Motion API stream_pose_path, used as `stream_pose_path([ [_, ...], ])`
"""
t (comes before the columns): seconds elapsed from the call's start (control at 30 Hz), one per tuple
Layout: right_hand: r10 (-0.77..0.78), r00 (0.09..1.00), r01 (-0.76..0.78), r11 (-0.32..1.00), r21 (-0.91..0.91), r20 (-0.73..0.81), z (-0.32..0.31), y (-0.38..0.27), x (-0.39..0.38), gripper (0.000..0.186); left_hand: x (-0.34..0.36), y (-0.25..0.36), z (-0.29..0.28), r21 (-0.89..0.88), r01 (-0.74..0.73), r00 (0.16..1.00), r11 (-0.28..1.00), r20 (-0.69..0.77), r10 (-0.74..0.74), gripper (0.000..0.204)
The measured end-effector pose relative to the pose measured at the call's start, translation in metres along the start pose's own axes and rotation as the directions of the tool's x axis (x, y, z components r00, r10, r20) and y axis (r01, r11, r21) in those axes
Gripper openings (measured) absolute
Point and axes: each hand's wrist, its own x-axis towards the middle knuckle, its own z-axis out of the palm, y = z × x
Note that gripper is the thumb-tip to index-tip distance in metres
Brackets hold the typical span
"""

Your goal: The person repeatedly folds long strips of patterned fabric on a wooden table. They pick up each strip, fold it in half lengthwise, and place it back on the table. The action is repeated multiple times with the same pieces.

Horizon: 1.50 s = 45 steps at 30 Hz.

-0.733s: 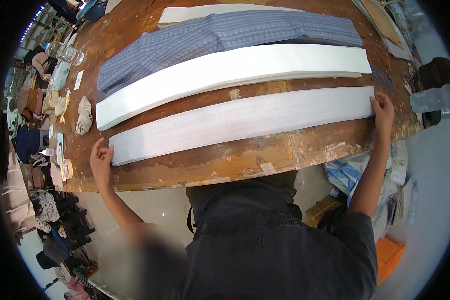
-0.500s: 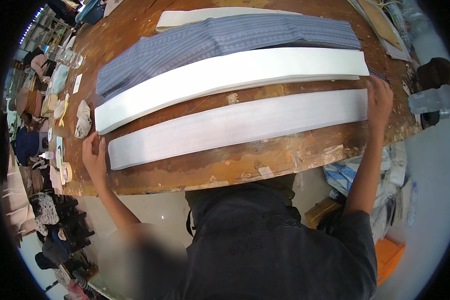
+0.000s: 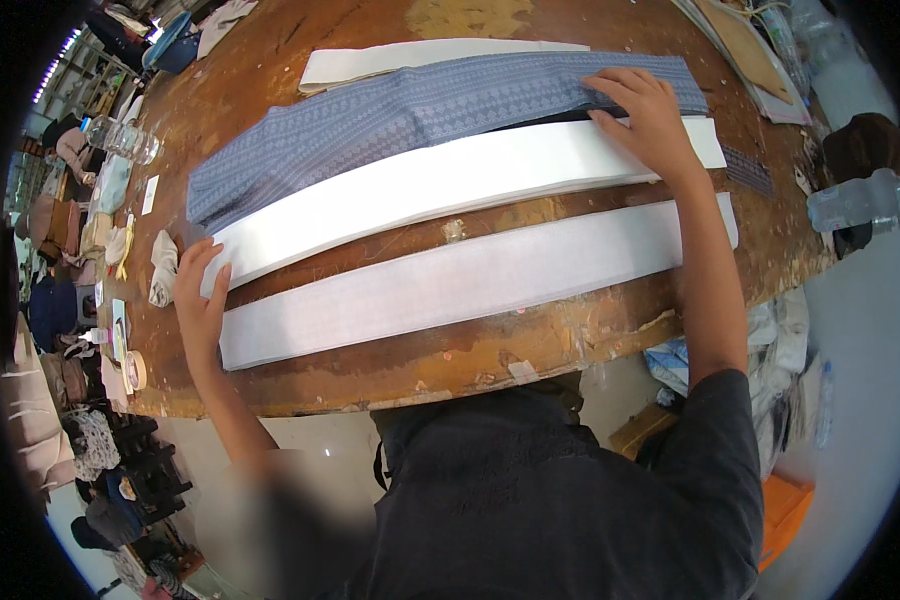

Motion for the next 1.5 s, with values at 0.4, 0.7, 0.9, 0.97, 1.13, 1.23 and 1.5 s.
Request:
stream_pose_path([
  [0.4,-0.006,0.977,0.016,0.999,0.046,-0.212,0.001,-0.023,0.018,0.018,0.0,0.026,-0.001,-0.031,-0.087,0.995,0.996,-0.058,0.085,0.028],
  [0.7,-0.061,0.911,0.223,0.905,0.363,-0.408,-0.025,-0.16,0.061,0.027,0.053,0.163,0.068,-0.463,-0.293,0.955,0.836,-0.098,0.28,0.052],
  [0.9,-0.164,0.938,0.253,0.925,0.283,-0.305,-0.057,-0.205,0.054,0.026,0.075,0.198,0.093,-0.534,-0.151,0.969,0.832,-0.248,0.017,0.045],
  [0.97,-0.133,0.901,0.267,0.92,0.285,-0.413,-0.061,-0.201,0.056,0.02,0.079,0.188,0.092,-0.48,-0.217,0.949,0.85,-0.309,0.068,0.041],
  [1.13,-0.138,0.836,0.238,0.963,0.126,-0.531,-0.073,-0.169,0.051,0.016,0.083,0.126,0.08,-0.199,-0.175,0.899,0.964,-0.432,0.074,0.043],
  [1.23,-0.137,0.865,0.218,0.969,0.115,-0.483,-0.076,-0.152,0.044,0.016,0.084,0.074,0.063,-0.08,-0.008,0.874,0.997,-0.484,-0.032,0.045],
  [1.5,-0.351,0.932,0.356,0.934,0.041,-0.086,-0.081,-0.119,0.003,0.031,0.054,-0.013,-0.011,-0.02,0.058,0.815,0.998,-0.576,-0.058,0.044],
])
